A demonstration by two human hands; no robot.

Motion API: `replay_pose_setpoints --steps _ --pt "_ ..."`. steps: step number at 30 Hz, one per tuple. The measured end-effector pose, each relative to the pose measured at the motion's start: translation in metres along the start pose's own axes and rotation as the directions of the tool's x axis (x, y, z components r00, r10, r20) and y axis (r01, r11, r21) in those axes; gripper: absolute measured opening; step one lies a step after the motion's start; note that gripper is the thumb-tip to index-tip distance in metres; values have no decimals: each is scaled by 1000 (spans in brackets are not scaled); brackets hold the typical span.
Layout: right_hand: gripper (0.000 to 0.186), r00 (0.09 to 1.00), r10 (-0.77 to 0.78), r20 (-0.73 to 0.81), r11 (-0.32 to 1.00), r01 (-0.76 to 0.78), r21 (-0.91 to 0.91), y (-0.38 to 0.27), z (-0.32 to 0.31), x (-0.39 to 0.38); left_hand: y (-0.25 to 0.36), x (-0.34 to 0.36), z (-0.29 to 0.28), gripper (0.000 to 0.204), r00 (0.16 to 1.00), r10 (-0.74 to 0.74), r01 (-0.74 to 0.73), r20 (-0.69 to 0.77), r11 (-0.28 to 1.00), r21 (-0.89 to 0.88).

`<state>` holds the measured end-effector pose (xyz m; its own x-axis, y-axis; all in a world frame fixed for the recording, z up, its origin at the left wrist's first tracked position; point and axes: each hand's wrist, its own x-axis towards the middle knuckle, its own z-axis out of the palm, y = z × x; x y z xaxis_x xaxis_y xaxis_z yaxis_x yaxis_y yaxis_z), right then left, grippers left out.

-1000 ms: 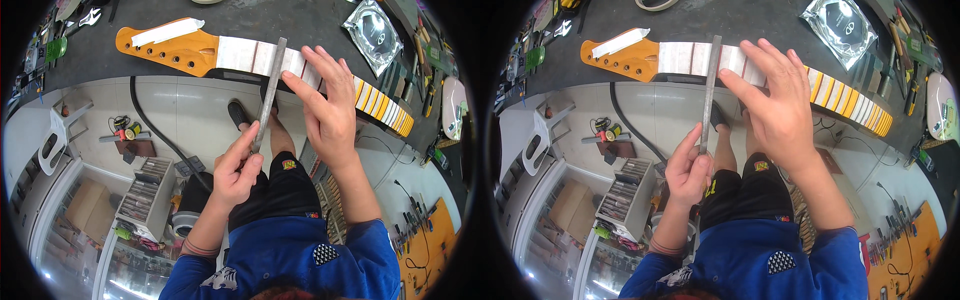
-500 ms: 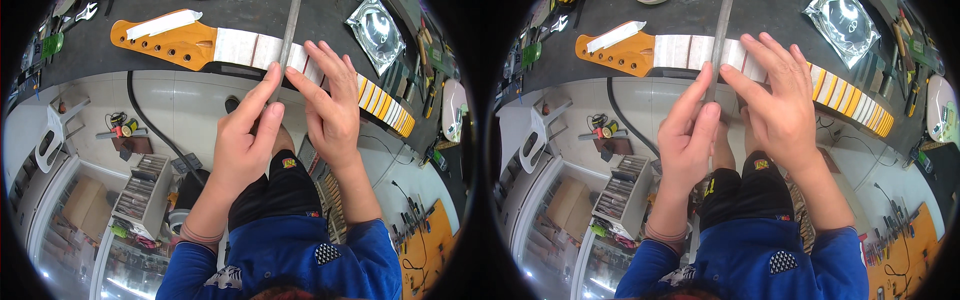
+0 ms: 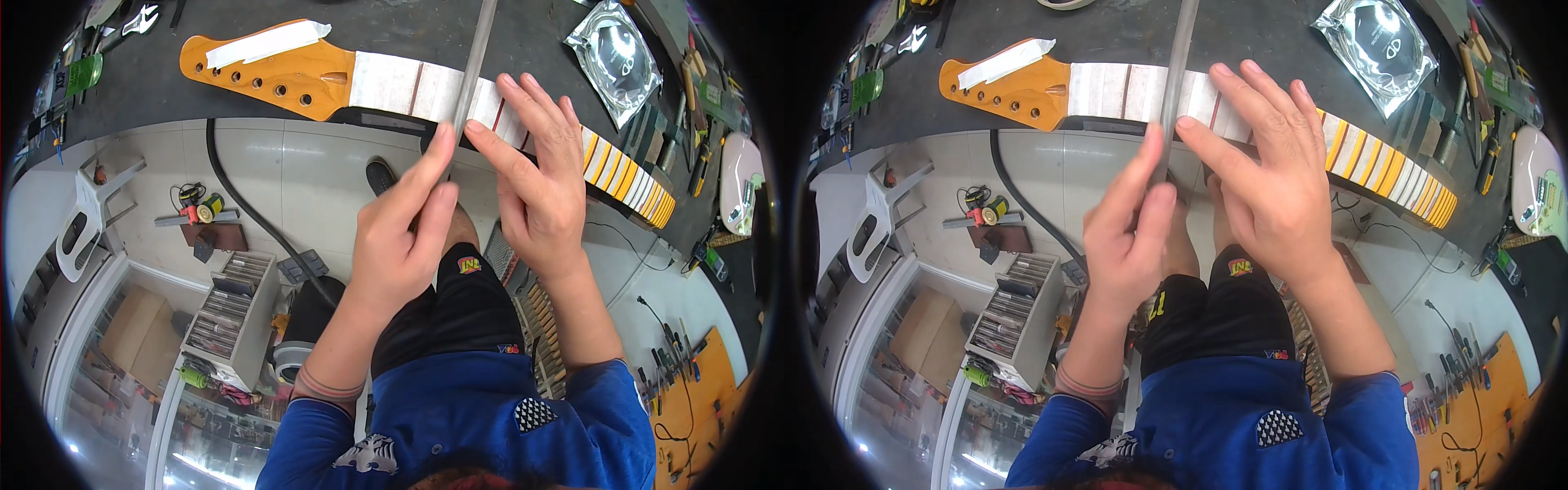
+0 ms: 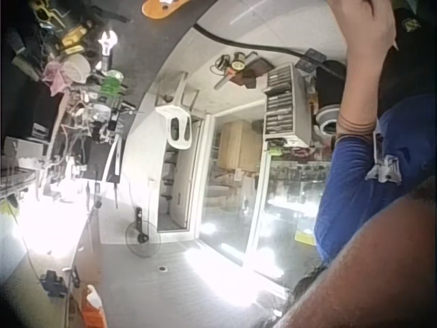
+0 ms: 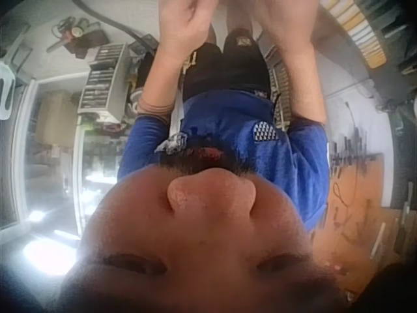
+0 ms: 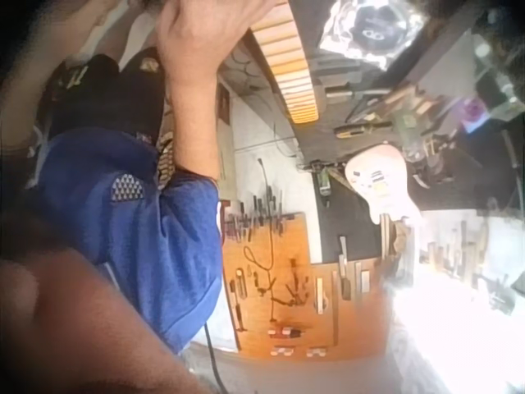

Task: The person files the frets of a guitar neck. Using a metal file, the person repeatedly slides the tool across the frets to level them, then uses a brush to clean away debris before filing the nut area.

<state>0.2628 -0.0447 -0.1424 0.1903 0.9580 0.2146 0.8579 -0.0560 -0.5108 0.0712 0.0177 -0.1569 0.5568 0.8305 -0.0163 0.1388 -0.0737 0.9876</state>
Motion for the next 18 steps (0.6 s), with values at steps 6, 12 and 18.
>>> replay_pose_setpoints --steps 6,12,18 --pt "51 1000 -10 10 1000 10 -5 1 -1 -1 1 -88 -33 59 986 -127 113 111 986 127" --pt "49 1000 2 23 1000 -2 1 -1 0 1 10 3 -7 60 999 -7 4 44 998 69" --pt "49 1000 -2 12 1000 2 -5 3 -4 0 15 -68 -28 61 981 -160 148 108 983 111"
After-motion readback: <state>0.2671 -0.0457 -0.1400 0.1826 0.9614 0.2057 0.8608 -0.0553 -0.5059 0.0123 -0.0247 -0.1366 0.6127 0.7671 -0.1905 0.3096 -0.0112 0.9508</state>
